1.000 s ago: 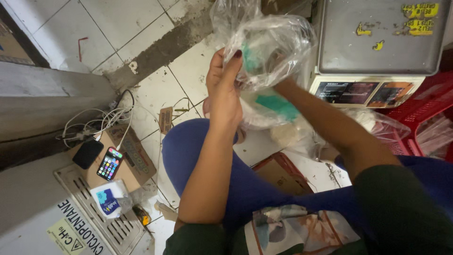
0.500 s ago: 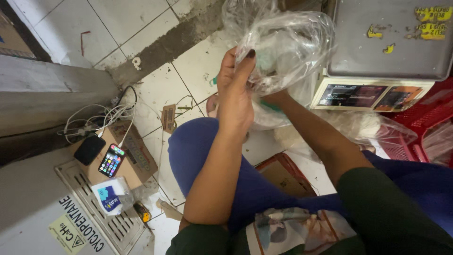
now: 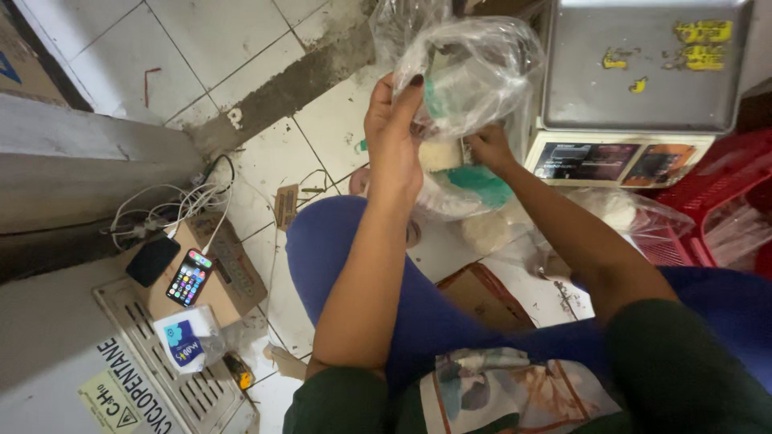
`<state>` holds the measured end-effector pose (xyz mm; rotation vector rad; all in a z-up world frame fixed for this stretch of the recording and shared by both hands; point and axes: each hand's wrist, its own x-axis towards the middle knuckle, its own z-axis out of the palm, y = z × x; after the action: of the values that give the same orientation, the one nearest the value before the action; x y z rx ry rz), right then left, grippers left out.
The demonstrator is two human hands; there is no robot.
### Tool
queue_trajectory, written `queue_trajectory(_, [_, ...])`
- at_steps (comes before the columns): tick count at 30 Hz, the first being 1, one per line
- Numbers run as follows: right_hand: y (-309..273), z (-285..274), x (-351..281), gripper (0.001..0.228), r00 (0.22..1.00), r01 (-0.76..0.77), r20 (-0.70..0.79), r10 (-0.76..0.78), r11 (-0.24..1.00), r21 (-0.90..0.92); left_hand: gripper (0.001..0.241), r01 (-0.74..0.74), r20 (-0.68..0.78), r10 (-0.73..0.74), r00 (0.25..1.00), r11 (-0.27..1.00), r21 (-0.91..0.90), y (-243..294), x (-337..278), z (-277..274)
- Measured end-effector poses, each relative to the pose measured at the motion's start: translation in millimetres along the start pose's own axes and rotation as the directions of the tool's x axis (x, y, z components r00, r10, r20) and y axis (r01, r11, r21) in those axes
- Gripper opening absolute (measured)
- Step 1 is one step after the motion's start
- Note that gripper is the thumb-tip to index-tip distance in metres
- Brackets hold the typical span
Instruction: The person weighs white powder using a digital scale and transfers it into small plastic bags with a scoop, then gathers several bags and places them in a red basket.
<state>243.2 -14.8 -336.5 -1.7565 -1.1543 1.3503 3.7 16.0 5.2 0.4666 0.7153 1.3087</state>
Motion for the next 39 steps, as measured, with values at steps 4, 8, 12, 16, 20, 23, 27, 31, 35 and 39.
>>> queue_trajectory(4, [-6,-30,-14,0.021,0.989,0.145,-0.011,-0.145,0.981,0.125,0.023,-0.038,-0.016,0.039,0.999,0.998,0.055,-7,7,-11])
queue_trajectory(8, [-25,-72,-29,0.020,0.942,0.330,-0.060,-0.330,0.944,-0.011,0.022,-0.135,0.025,0.134,0.991,0.990,0.046,-19,18,-20])
queue_trajectory(12, [-62,-112,-55,0.023,0.971,0.214,-0.121,-0.208,0.976,0.042,0.025,-0.161,-0.002,0.166,0.986,0.961,0.224,-32,28,-22])
queue_trajectory(16, [-123,-147,-99,0.025,0.947,0.283,-0.149,-0.284,0.959,-0.025,0.030,-0.145,-0.044,0.182,0.982,0.890,0.431,-45,37,-26])
queue_trajectory(20, [-190,-167,-150,0.025,0.974,0.139,-0.172,-0.150,0.987,-0.079,0.038,-0.133,-0.046,0.190,0.981,0.821,0.555,-63,44,-34])
queue_trajectory(23, [-230,-167,-177,0.026,0.978,0.104,-0.178,-0.112,0.993,-0.050,0.030,-0.455,0.203,0.432,0.879,0.632,0.627,-80,49,-34])
queue_trajectory(27, [-262,-155,-195,0.027,0.972,0.077,-0.196,-0.127,0.966,-0.245,0.039,-0.188,0.063,0.205,0.977,0.676,0.713,-95,41,-30])
queue_trajectory(31, [-276,-141,-194,0.030,0.974,0.069,-0.176,-0.142,0.928,-0.366,0.040,-0.049,0.055,0.019,0.998,0.783,0.620,-104,30,-26])
queue_trajectory(35, [-287,-135,-186,0.036,0.946,0.169,-0.116,-0.304,0.764,-0.623,0.033,-0.218,0.209,0.110,0.972,0.761,0.611,-117,27,-23])
queue_trajectory(39, [-298,-124,-180,0.036,0.853,0.353,0.011,-0.522,0.561,-0.748,0.037,-0.021,0.120,-0.063,0.991,0.805,0.593,-125,24,-22])
